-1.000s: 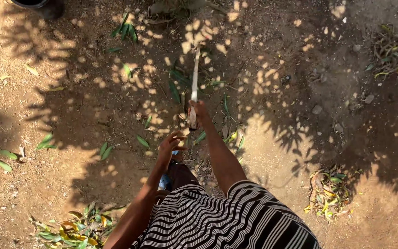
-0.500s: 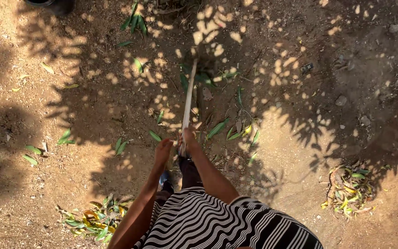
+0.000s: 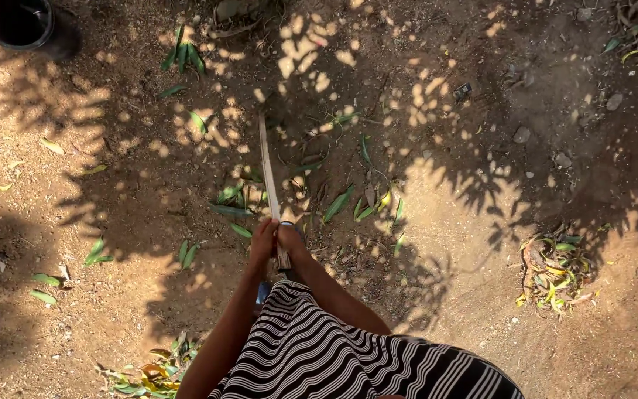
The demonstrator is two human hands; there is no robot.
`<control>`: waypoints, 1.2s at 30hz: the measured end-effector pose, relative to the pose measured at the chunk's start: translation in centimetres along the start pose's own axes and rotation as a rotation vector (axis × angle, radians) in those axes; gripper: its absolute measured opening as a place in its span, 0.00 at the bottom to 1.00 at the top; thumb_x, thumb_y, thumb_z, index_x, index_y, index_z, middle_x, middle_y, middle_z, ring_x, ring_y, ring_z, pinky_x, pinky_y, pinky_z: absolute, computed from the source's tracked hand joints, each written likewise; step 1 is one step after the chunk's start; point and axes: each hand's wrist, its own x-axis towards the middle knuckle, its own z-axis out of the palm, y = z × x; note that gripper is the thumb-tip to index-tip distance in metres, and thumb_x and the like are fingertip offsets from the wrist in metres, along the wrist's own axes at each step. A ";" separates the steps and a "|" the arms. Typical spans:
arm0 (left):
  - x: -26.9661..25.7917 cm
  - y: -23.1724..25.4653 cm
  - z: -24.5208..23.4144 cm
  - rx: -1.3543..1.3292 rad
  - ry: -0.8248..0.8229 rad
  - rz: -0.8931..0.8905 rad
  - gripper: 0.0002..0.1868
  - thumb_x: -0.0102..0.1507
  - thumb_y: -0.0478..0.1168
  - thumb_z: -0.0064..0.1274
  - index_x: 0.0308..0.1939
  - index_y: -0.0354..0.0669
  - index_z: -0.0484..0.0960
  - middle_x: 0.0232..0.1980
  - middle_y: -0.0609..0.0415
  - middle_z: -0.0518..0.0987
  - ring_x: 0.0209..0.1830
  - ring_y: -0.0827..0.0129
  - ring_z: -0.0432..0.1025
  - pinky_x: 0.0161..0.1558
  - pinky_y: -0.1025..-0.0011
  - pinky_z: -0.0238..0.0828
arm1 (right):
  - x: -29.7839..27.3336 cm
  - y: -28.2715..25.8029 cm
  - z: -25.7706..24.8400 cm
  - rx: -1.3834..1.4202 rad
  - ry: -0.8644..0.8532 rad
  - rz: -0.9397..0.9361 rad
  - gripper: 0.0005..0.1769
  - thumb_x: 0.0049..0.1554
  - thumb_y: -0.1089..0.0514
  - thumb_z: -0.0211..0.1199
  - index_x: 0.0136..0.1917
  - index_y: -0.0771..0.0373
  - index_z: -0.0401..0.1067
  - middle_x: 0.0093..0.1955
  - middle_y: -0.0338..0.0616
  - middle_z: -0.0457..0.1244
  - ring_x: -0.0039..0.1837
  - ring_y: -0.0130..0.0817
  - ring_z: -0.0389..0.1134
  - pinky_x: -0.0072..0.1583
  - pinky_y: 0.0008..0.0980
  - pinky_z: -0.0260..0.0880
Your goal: The person is raking leaves and debris into a pile on a dirt ground.
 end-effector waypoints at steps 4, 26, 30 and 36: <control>-2.4 3.3 0.9 -0.057 -0.046 -0.005 0.34 0.68 0.55 0.47 0.74 0.44 0.69 0.51 0.51 0.76 0.36 0.64 0.76 0.31 0.63 0.74 | 3.0 -9.0 -3.1 0.262 0.013 0.094 0.30 0.68 0.38 0.47 0.40 0.65 0.70 0.30 0.43 0.61 0.28 0.33 0.61 0.34 0.39 0.66; 0.5 -1.0 -0.7 0.056 0.010 -0.170 0.21 0.68 0.51 0.49 0.30 0.37 0.77 0.16 0.53 0.64 0.09 0.67 0.59 0.14 0.65 0.53 | -5.9 4.5 3.7 0.239 -0.118 0.025 0.27 0.66 0.44 0.49 0.31 0.62 0.67 0.26 0.44 0.60 0.26 0.37 0.62 0.30 0.42 0.65; 1.7 -3.0 0.5 0.045 0.040 -0.115 0.18 0.69 0.51 0.51 0.37 0.38 0.79 0.22 0.53 0.67 0.16 0.68 0.61 0.18 0.66 0.54 | -3.1 5.0 2.1 0.483 0.029 0.065 0.28 0.69 0.45 0.51 0.32 0.62 0.66 0.26 0.44 0.59 0.25 0.36 0.60 0.28 0.39 0.59; -3.4 3.0 4.5 -0.015 -0.118 0.012 0.27 0.67 0.49 0.49 0.69 0.45 0.77 0.52 0.50 0.84 0.42 0.67 0.75 0.43 0.68 0.74 | 0.7 -5.8 -7.5 0.324 0.296 -0.005 0.27 0.67 0.39 0.48 0.42 0.64 0.71 0.29 0.39 0.62 0.26 0.26 0.60 0.29 0.30 0.63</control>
